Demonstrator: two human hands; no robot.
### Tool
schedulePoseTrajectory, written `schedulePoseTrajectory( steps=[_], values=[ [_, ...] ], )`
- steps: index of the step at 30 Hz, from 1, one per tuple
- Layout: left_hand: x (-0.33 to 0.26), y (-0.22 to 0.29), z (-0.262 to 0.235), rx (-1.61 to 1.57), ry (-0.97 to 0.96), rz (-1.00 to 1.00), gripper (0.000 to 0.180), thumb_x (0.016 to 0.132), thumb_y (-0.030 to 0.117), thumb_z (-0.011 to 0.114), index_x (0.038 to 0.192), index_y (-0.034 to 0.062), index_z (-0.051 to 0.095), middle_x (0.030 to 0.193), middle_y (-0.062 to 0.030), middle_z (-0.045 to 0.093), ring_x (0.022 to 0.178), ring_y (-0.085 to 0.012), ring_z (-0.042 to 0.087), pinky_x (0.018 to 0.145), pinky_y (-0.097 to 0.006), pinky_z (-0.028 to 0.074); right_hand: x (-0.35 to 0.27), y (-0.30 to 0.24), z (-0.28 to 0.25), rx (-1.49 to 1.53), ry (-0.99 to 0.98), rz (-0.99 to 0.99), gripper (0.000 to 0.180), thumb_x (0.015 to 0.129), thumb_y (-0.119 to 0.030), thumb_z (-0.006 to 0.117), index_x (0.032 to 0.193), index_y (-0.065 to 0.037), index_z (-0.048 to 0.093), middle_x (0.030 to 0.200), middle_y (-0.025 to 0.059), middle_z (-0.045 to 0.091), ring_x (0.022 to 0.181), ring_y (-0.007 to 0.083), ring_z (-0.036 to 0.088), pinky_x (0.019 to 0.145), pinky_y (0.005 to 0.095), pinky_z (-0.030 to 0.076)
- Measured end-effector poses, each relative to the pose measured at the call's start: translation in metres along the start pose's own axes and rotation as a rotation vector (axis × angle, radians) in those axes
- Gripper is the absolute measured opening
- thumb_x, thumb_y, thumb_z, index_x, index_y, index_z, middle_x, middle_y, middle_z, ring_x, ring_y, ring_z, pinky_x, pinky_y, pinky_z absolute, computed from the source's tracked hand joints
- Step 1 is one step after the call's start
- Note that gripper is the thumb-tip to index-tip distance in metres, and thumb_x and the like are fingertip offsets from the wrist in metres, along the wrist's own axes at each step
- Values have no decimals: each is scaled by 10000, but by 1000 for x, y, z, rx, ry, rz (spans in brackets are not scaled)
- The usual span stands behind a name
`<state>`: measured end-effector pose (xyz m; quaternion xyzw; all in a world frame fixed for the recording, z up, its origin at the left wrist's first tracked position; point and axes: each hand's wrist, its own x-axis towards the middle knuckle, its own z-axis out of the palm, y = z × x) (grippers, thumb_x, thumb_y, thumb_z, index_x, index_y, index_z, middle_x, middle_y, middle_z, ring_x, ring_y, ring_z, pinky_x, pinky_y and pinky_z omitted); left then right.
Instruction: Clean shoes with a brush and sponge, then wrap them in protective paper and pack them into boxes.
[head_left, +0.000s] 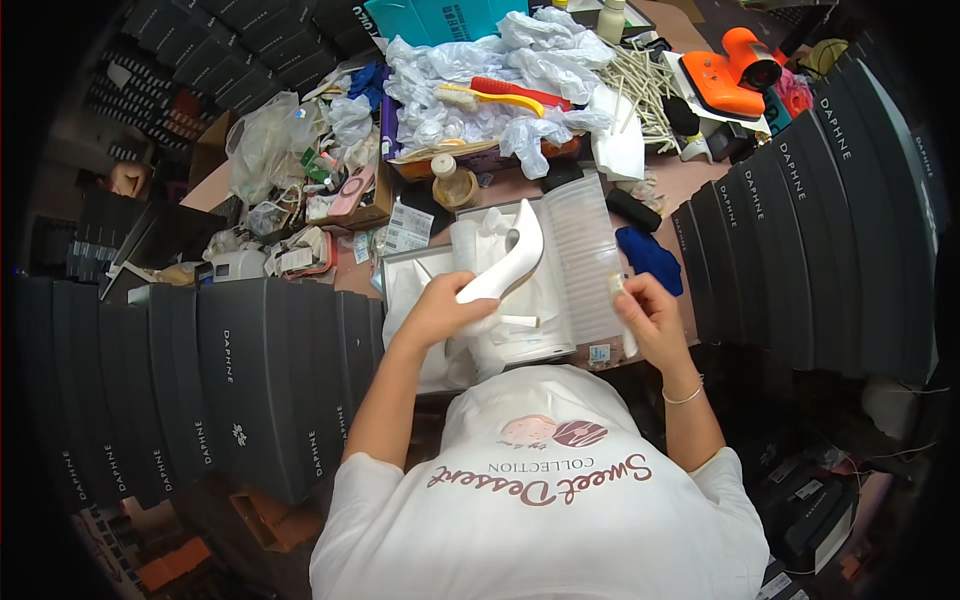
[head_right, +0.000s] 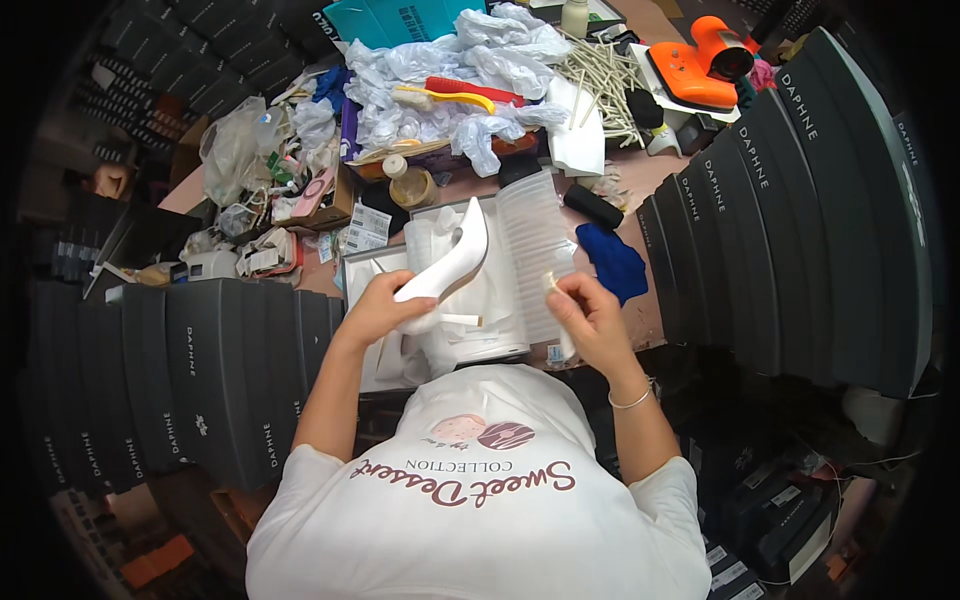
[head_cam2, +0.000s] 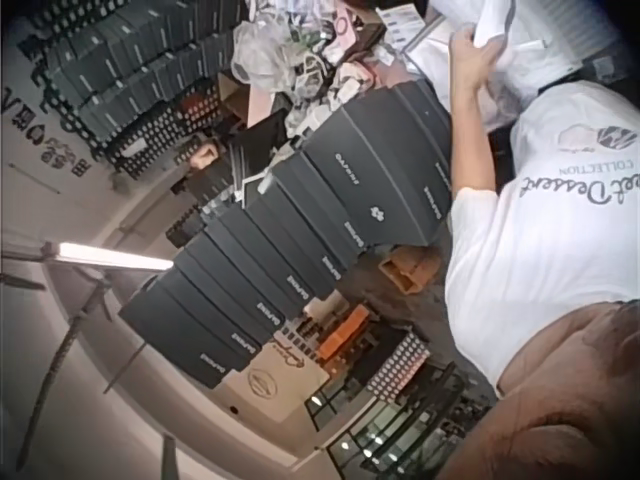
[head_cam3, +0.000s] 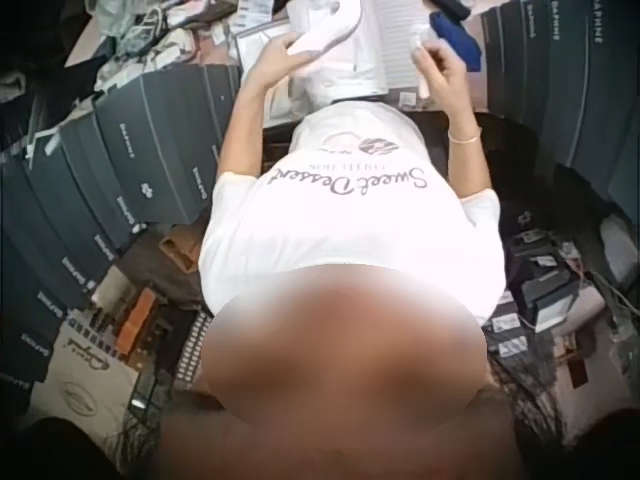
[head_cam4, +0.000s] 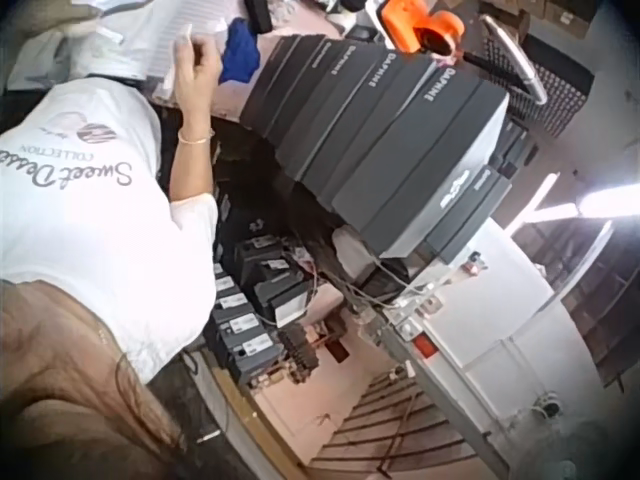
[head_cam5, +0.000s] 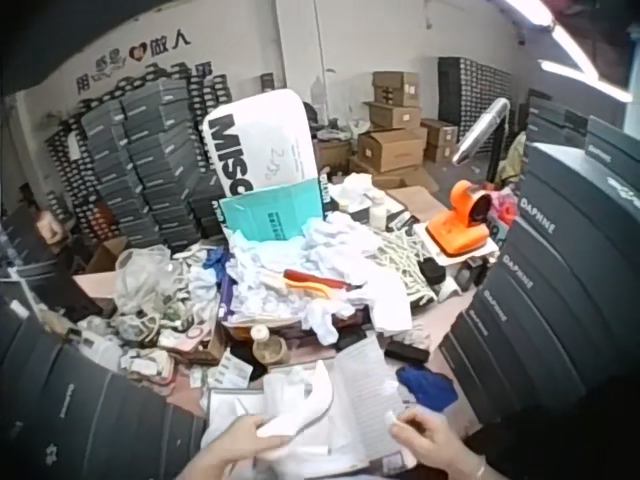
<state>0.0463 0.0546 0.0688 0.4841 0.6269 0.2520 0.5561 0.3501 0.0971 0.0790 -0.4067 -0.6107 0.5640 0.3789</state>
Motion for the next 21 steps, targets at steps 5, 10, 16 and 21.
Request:
schedulePoseTrajectory(
  steps=[5, 10, 16, 21],
  values=[
    [-40, -29, 15, -1104, -305, -77, 501, 807, 233, 617, 1183, -79, 503, 1116, -150, 611, 957, -187, 623, 849, -306, 504, 44, -37, 18, -54, -38, -167, 139, 897, -122, 616, 893, 5, 559, 740, -22, 512, 675, 42, 438, 599, 198, 371],
    [-64, -56, 60, -1421, -516, -131, 589, 824, 293, 587, 1244, -95, 447, 1182, -182, 575, 1055, -223, 594, 929, -322, 475, 69, -27, 34, -174, -535, 26, 197, 915, -212, 608, 879, -27, 549, 755, -33, 530, 710, 35, 458, 611, 202, 386],
    [-79, -49, 55, -790, -368, -169, 526, 845, 278, 543, 1246, -57, 486, 1192, -187, 566, 1066, -253, 583, 950, -319, 423, 19, 11, 36, 222, -637, 421, 207, 927, -234, 598, 870, -42, 545, 742, -56, 500, 679, 27, 432, 607, 190, 372],
    [-97, 11, 36, 103, -89, 461, 393, 851, 260, 612, 1124, -20, 569, 1096, -143, 609, 1008, -283, 589, 899, -351, 419, -8, 15, 41, 126, -513, 535, 182, 927, -206, 592, 857, -44, 547, 712, -56, 489, 654, 18, 418, 584, 184, 360]
  ],
)
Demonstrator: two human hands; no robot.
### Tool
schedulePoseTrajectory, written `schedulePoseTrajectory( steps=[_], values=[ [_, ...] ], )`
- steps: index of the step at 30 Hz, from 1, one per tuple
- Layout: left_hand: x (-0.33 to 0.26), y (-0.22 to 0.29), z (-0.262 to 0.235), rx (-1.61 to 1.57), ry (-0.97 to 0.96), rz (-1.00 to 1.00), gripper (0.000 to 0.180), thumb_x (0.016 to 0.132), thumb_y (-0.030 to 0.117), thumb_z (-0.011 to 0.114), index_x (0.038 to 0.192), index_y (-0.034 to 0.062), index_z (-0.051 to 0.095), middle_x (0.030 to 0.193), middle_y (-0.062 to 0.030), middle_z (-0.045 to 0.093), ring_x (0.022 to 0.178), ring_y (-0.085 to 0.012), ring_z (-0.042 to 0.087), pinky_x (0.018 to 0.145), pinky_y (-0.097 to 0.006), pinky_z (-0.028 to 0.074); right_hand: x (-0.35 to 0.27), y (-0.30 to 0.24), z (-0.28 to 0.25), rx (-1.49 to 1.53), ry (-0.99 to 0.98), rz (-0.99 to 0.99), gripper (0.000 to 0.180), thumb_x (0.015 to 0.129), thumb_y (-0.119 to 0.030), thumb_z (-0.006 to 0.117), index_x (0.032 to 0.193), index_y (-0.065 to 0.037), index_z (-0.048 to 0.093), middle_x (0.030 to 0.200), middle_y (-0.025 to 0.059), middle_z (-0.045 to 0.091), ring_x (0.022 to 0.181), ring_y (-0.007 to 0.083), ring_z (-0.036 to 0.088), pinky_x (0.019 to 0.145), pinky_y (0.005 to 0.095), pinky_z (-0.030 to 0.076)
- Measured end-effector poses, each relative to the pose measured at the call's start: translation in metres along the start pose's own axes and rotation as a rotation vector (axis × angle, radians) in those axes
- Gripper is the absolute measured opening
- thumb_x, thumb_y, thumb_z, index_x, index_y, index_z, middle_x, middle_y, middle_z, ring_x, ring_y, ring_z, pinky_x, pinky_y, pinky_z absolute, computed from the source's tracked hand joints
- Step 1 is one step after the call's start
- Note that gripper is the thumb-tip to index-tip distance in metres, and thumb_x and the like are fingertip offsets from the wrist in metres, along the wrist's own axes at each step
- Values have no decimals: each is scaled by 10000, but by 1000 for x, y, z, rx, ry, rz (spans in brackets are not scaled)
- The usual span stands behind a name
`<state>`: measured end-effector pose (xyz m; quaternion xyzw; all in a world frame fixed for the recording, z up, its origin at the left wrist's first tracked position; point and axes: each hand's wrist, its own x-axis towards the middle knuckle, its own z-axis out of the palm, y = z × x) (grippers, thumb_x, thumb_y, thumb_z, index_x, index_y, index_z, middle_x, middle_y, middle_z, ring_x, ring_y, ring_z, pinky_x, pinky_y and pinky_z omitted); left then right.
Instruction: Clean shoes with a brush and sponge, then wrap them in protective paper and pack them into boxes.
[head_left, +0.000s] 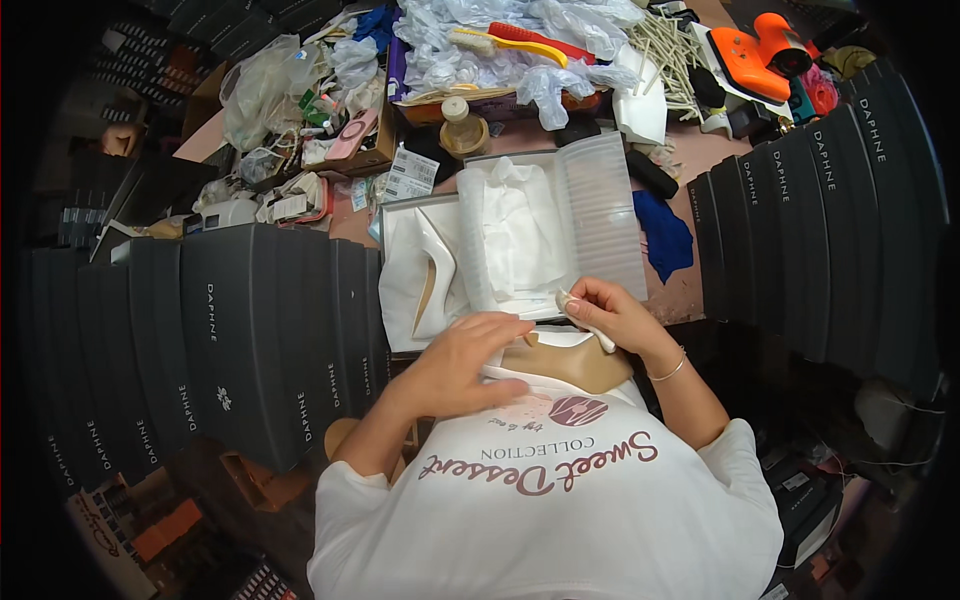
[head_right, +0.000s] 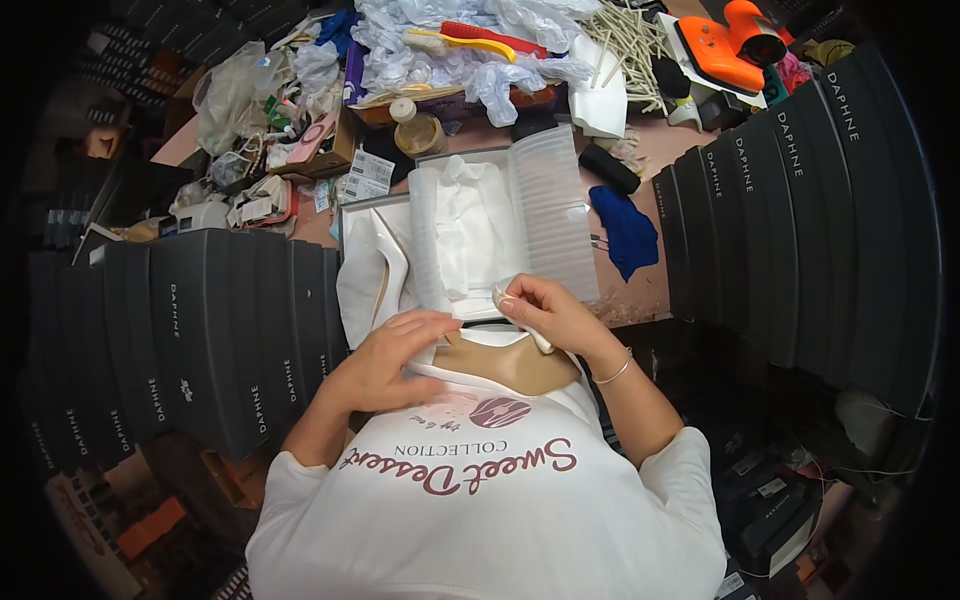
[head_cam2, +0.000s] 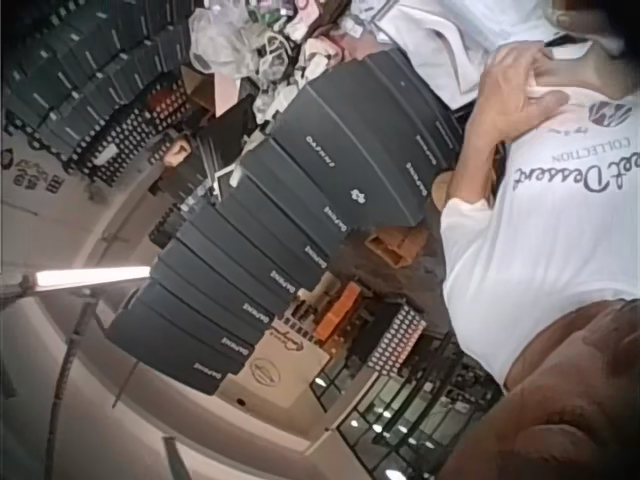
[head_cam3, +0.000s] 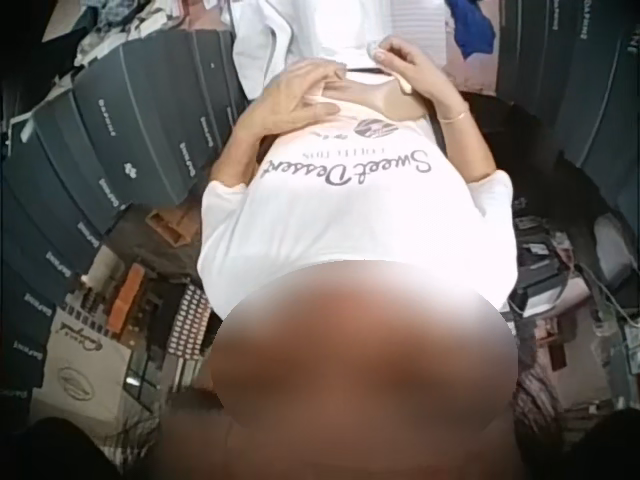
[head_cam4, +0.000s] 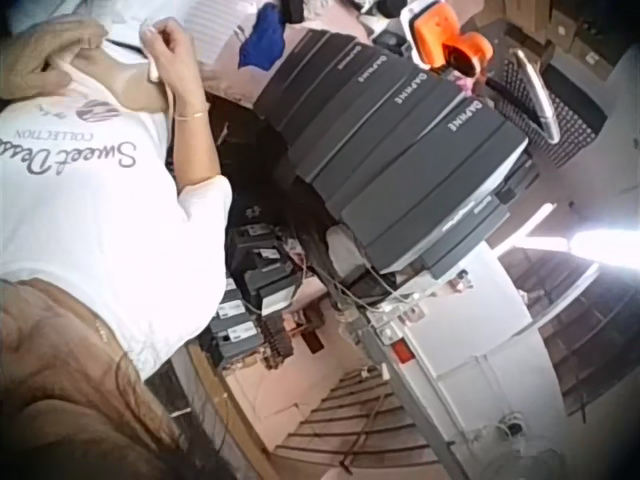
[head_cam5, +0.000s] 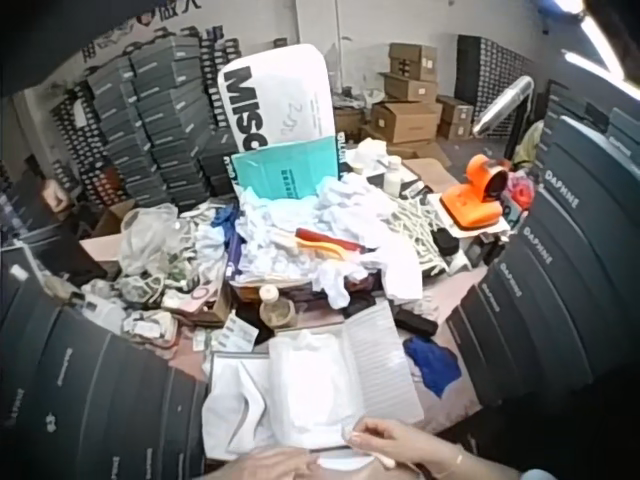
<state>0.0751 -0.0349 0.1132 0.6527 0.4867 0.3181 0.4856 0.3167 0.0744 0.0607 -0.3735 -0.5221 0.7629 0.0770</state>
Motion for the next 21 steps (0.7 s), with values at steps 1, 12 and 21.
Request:
schedulePoseTrajectory(
  steps=[1, 12, 21],
  values=[
    [5, 8, 10, 143, 31, -38, 364, 839, 247, 634, 1090, -11, 584, 1043, -136, 622, 967, -283, 596, 863, -353, 430, -1, 2, 3, 3, 17, -19, 161, 927, -184, 587, 867, -40, 551, 728, -55, 497, 660, 23, 426, 583, 191, 364],
    [12, -15, 52, 188, 397, 102, 135, 741, 53, 684, 714, 17, 557, 688, -104, 569, 633, -279, 539, 590, -360, 432, -33, -57, 19, -533, 115, -563, 139, 859, -57, 606, 989, -11, 622, 924, 104, 562, 794, 236, 575, 729, 296, 460],
    [6, -21, 57, 62, 374, 63, 149, 686, 48, 701, 723, 21, 559, 727, -101, 563, 669, -289, 533, 569, -358, 421, -27, -68, 49, -898, -236, -725, 132, 832, -124, 605, 939, -67, 552, 808, 87, 522, 636, 274, 596, 548, 358, 495]
  ],
)
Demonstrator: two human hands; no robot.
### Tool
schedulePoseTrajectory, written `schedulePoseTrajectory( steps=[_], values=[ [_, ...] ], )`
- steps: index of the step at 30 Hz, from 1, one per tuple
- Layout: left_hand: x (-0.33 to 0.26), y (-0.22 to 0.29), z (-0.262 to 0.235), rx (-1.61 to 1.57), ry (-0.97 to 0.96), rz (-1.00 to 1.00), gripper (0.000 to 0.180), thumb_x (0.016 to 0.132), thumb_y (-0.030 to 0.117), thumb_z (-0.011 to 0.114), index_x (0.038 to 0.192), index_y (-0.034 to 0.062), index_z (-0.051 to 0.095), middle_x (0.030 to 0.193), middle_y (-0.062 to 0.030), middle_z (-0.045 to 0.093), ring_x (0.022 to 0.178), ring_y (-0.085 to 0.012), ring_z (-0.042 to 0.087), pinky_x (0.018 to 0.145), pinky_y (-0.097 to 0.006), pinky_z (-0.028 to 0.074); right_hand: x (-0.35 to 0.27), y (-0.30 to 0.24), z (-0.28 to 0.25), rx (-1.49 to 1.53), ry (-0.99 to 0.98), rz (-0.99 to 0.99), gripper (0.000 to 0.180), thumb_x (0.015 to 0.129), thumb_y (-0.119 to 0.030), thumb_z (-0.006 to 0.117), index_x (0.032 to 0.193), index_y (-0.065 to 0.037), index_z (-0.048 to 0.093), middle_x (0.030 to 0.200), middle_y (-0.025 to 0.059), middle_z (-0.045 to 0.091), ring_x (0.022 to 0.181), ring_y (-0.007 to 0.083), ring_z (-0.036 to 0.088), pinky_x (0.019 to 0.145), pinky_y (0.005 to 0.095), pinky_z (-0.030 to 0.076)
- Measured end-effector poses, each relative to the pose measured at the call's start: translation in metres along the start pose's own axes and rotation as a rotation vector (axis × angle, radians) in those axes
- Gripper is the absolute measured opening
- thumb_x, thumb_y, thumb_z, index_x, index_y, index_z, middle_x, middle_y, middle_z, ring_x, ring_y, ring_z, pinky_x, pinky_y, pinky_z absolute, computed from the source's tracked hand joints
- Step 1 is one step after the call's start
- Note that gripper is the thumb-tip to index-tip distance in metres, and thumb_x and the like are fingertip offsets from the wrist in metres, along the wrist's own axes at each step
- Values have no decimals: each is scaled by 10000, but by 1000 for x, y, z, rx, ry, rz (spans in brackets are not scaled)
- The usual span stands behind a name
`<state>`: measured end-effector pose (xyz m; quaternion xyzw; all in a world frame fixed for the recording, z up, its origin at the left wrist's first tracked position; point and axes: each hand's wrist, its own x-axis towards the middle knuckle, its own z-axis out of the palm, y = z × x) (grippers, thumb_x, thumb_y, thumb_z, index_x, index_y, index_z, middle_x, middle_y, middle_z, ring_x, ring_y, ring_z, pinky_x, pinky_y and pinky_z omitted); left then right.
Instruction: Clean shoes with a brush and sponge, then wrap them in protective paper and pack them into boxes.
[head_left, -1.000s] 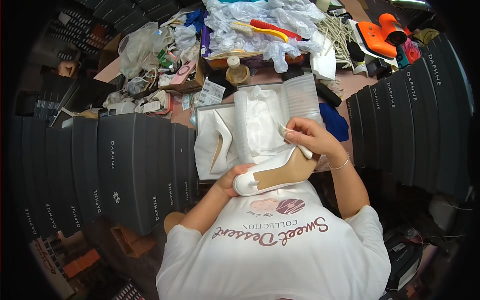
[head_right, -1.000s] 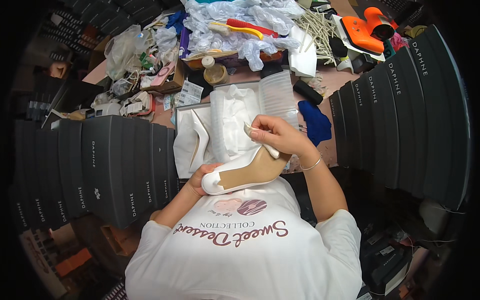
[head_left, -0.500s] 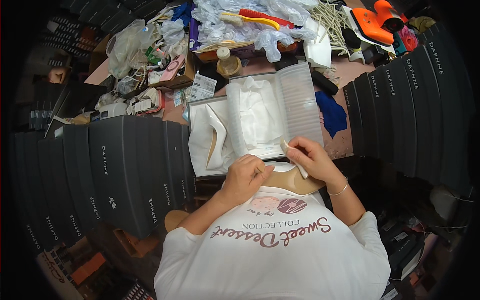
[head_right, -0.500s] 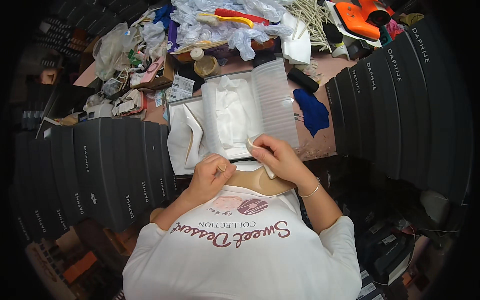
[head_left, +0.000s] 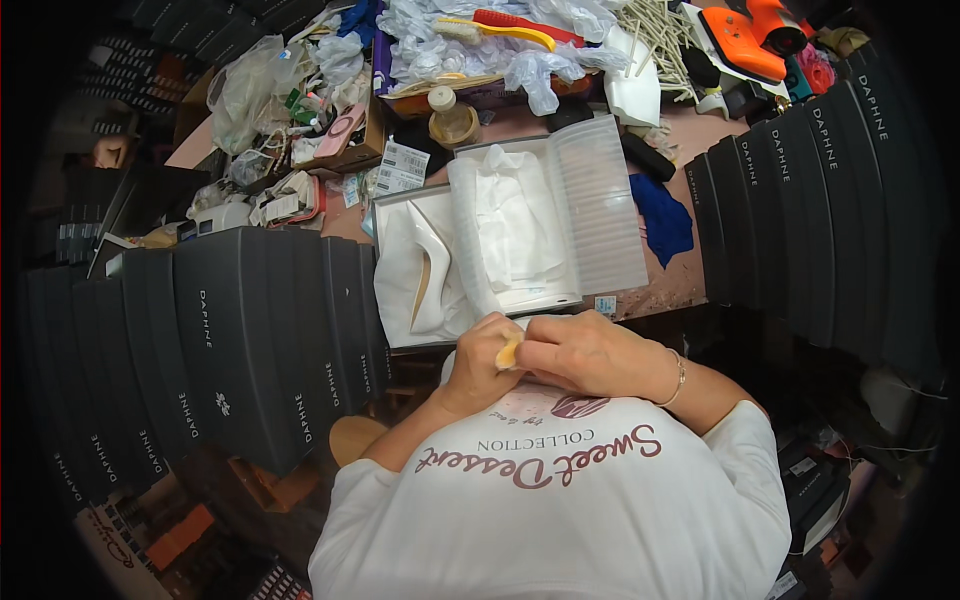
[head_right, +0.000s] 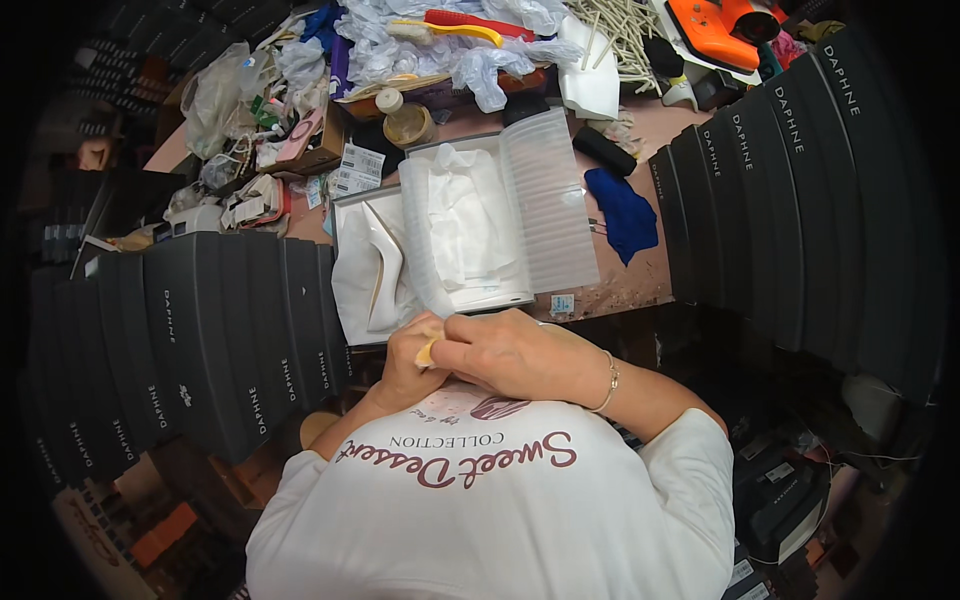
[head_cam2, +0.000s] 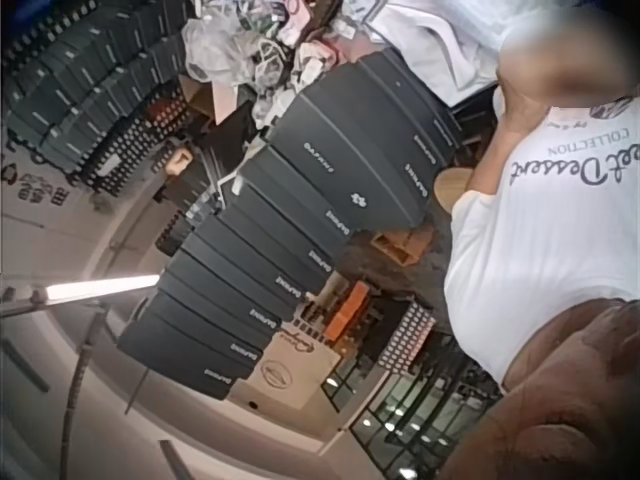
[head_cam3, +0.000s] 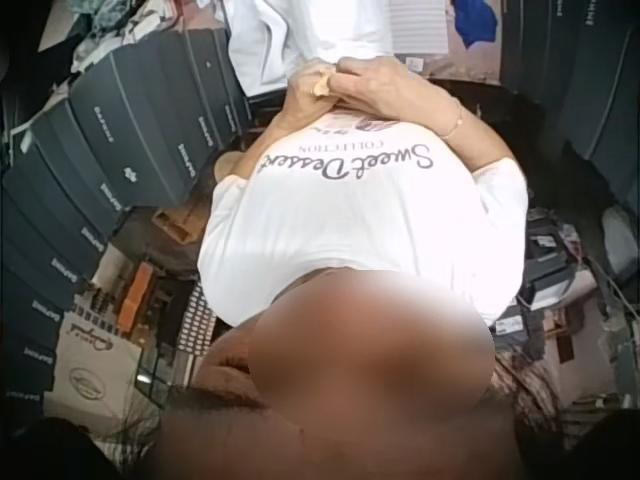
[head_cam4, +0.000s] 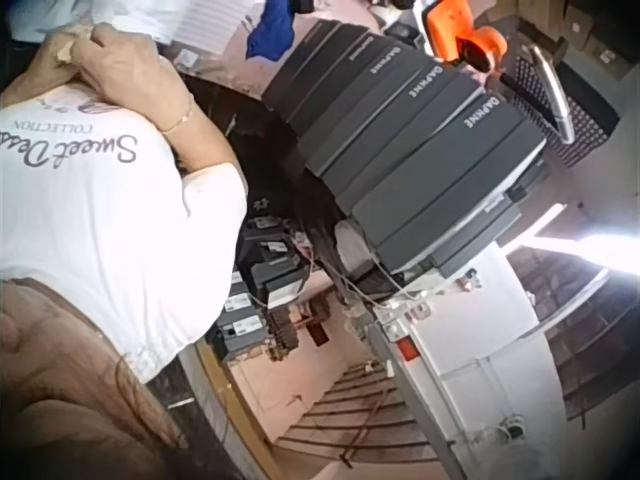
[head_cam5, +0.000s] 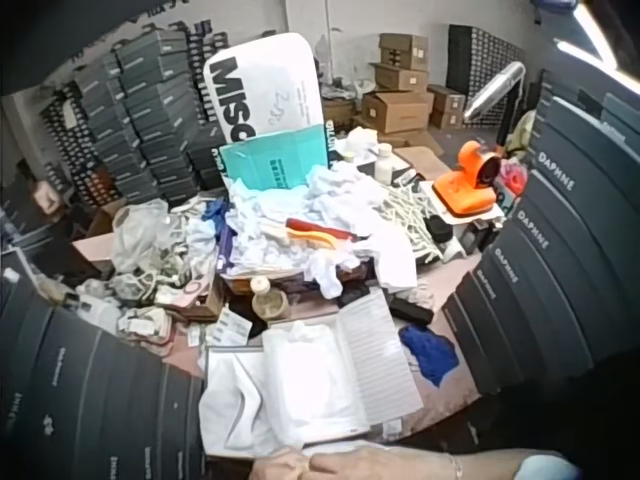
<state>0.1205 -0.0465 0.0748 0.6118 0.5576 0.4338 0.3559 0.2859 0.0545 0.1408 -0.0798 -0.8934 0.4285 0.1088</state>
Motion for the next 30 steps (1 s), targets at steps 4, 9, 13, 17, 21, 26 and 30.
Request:
schedulePoseTrajectory(
  steps=[4, 9, 13, 17, 21, 26, 30],
  values=[
    [-3, 3, 4, 66, 30, -31, 145, 685, 36, 686, 712, 21, 545, 719, -106, 554, 666, -297, 524, 570, -360, 423, -13, 14, -5, -44, 276, 179, 135, 822, -141, 622, 890, -62, 535, 801, 73, 519, 636, 259, 588, 523, 356, 492],
    [1, 5, 5, -131, 8, -119, 121, 775, 25, 628, 696, -1, 540, 704, -121, 560, 667, -305, 532, 616, -356, 427, 8, 3, 6, -33, 144, 69, 121, 830, -124, 633, 856, -46, 544, 772, 87, 511, 634, 295, 574, 546, 361, 478],
    [2, -7, -4, -116, 162, -208, 178, 862, 72, 577, 708, -18, 566, 689, -95, 570, 645, -240, 539, 631, -321, 434, -12, 50, -18, -62, 436, 173, 87, 819, -63, 636, 867, -14, 583, 756, 124, 533, 620, 291, 549, 562, 347, 443],
    [7, -44, -18, -695, 446, -569, 257, 919, 145, 526, 708, 5, 571, 688, -40, 544, 667, -146, 526, 666, -301, 451, -15, 126, -71, -199, 784, 445, 105, 879, -79, 595, 869, 23, 571, 687, 84, 540, 593, 124, 506, 548, 259, 415],
    [9, -75, -28, -1262, 728, -739, 246, 933, 184, 501, 713, 74, 503, 670, 7, 465, 679, -109, 494, 698, -304, 469, -42, 218, -70, -167, 773, 775, 256, 878, -231, 603, 997, -5, 614, 966, 196, 625, 845, 325, 620, 732, 386, 474],
    [-5, -114, -20, -1543, 686, -758, 311, 995, 274, 334, 767, 130, 488, 755, 12, 549, 854, -144, 600, 915, -383, 488, -1, 118, -54, 205, 729, 483, 490, 860, -186, 643, 1284, 3, 489, 1303, 211, 475, 1174, 288, 503, 959, 387, 425],
    [44, -45, 15, -1391, 728, -783, 232, 946, 210, 467, 743, 97, 470, 769, -19, 523, 736, -152, 534, 753, -303, 476, 15, 52, 22, 383, 313, 285, 824, 758, -285, 765, 1399, -16, 322, 1381, 182, 415, 1246, 267, 436, 987, 381, 391]
  ],
)
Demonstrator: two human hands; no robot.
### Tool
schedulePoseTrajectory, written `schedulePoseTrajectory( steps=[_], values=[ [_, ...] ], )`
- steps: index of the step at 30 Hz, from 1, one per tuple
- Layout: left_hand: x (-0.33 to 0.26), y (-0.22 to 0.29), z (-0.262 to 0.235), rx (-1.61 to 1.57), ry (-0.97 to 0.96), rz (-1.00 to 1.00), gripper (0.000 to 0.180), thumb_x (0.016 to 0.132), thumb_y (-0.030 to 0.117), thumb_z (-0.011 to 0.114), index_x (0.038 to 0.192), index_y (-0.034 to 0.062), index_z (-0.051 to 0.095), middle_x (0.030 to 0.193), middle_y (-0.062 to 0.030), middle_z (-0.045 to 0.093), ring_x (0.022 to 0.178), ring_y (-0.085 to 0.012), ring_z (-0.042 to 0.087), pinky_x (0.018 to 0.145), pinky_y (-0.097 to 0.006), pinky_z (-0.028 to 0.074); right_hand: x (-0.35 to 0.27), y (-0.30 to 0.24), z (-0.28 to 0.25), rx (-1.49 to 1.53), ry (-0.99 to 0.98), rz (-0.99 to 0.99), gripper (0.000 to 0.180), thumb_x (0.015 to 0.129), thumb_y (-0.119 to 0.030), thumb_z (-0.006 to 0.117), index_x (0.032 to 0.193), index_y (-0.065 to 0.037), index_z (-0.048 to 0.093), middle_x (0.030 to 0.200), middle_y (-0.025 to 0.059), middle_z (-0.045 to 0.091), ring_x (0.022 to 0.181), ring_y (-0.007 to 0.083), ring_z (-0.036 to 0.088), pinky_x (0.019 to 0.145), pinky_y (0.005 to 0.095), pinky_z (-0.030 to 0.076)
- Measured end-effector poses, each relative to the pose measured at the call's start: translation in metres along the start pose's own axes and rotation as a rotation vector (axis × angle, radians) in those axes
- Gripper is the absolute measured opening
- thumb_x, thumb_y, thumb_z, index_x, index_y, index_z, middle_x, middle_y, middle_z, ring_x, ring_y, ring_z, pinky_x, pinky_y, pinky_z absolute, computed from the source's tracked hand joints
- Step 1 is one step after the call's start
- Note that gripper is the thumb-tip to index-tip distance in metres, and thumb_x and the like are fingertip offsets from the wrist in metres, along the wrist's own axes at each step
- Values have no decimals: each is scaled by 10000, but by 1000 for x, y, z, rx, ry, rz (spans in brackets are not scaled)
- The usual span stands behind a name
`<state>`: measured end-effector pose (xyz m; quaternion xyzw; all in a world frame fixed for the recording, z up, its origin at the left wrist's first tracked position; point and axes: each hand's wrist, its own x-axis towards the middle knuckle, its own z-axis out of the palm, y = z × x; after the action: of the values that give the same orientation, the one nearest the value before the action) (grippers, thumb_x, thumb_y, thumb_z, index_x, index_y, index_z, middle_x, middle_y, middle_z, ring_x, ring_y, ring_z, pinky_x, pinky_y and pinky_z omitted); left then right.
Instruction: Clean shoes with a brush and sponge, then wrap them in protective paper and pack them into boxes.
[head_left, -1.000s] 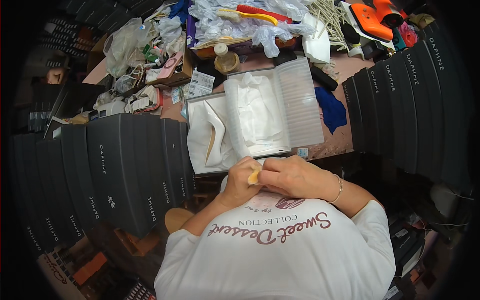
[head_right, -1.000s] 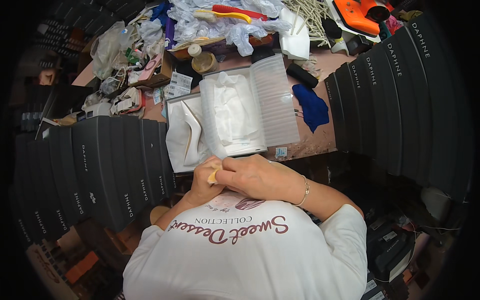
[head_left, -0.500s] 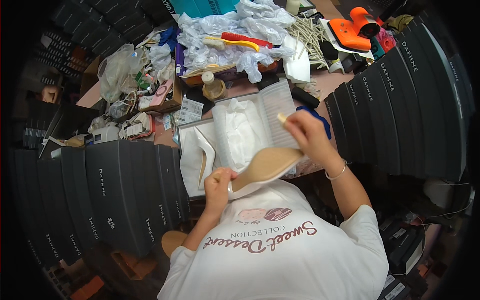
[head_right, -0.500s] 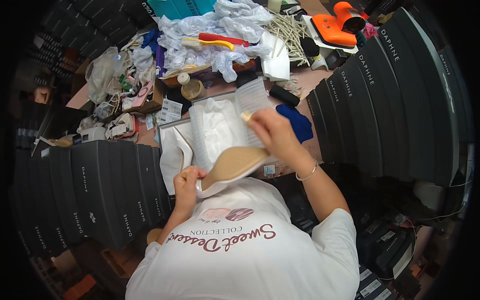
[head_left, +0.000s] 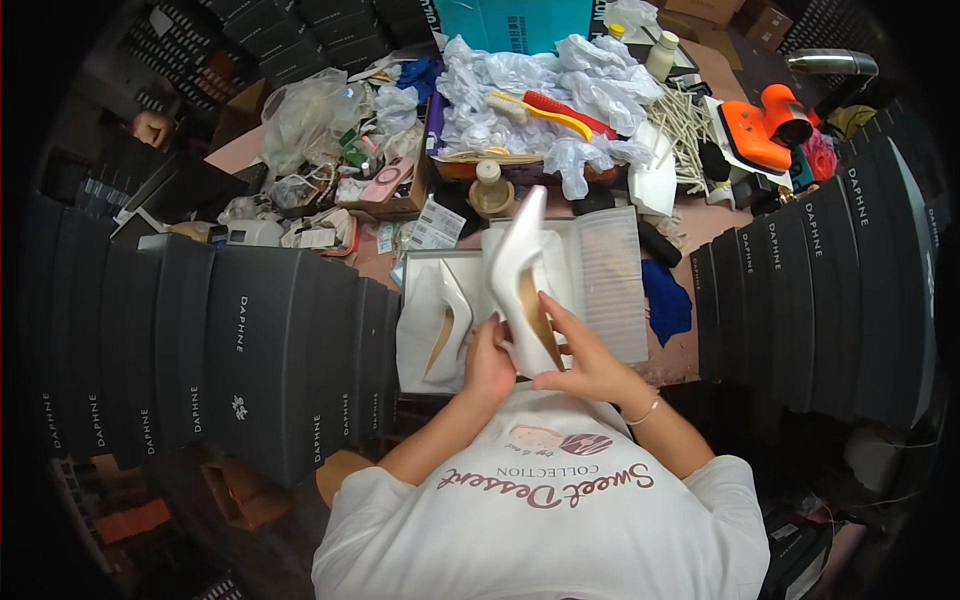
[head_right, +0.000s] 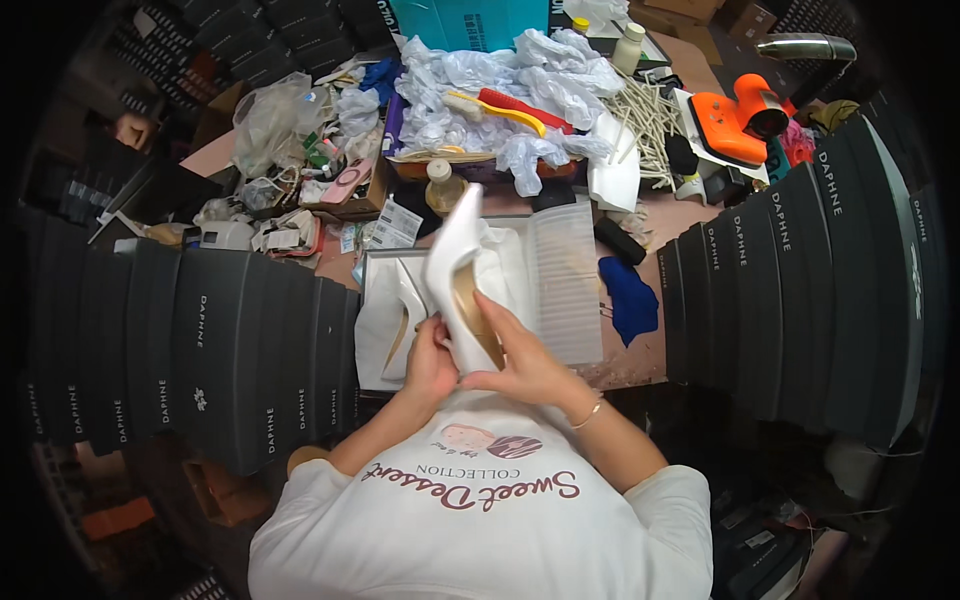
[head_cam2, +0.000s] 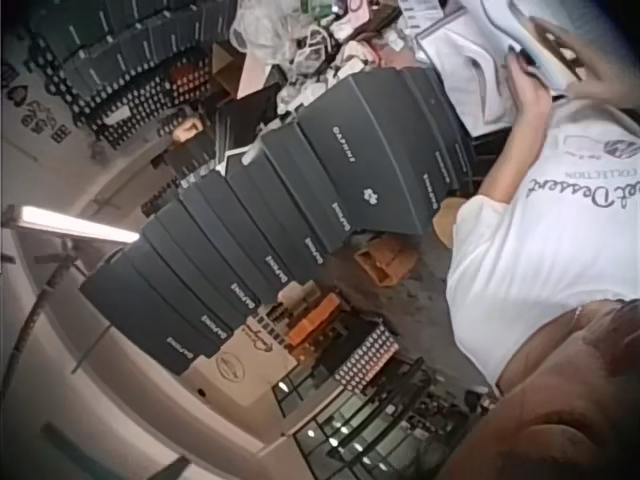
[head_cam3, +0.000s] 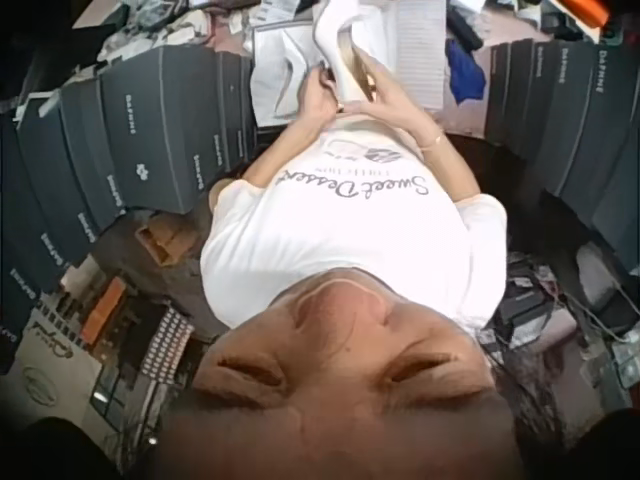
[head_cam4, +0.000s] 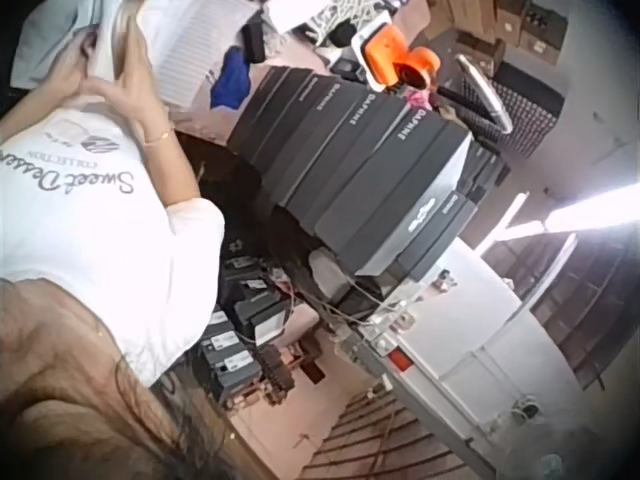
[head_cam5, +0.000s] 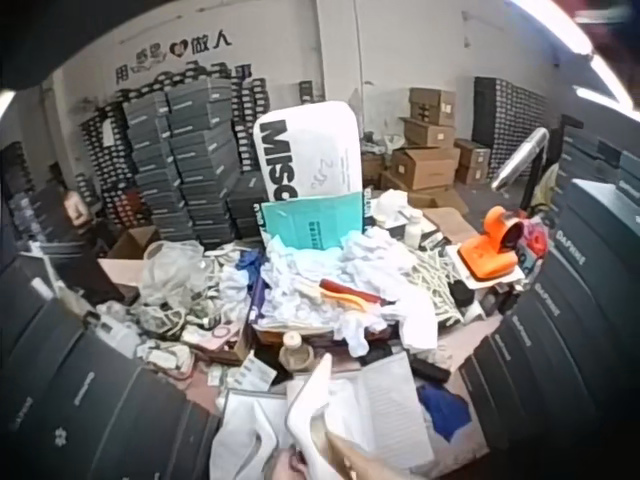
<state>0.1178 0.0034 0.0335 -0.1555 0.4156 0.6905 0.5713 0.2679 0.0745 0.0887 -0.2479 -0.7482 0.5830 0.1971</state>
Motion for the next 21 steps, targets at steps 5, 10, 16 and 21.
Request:
schedulePoseTrajectory(
  steps=[5, 10, 16, 21],
  values=[
    [4, 17, -4, 1333, -675, 365, 349, 851, 205, 655, 1122, 14, 544, 1124, -114, 569, 1106, -239, 526, 927, -363, 430, -74, 56, -42, 559, 443, 399, 627, 754, -103, 645, 1327, -5, 411, 1158, 108, 524, 1022, 184, 542, 919, 324, 435],
    [60, -6, -23, 2364, -705, 666, 419, 776, 201, 697, 1118, 17, 539, 1032, -154, 589, 1004, -306, 572, 830, -396, 471, -115, 38, -67, 669, 694, 172, 682, 825, -314, 568, 1375, -18, 294, 1160, 192, 543, 962, 245, 617, 752, 325, 543],
    [138, -49, -48, 2460, -644, 752, 142, 783, 154, 605, 856, 33, 618, 871, -157, 625, 808, -359, 631, 678, -467, 493, -111, 40, -30, 1016, 689, 40, 630, 880, -395, 538, 1346, -14, 353, 1154, 201, 544, 966, 294, 621, 685, 361, 570],
    [102, 16, -8, 2000, -776, 610, 157, 808, 85, 533, 850, -24, 638, 812, -244, 626, 784, -387, 621, 702, -443, 477, -111, 53, -29, 1630, 441, -154, 625, 892, -473, 514, 1314, -21, 419, 1122, 218, 530, 933, 344, 567, 594, 378, 572]
  ],
)
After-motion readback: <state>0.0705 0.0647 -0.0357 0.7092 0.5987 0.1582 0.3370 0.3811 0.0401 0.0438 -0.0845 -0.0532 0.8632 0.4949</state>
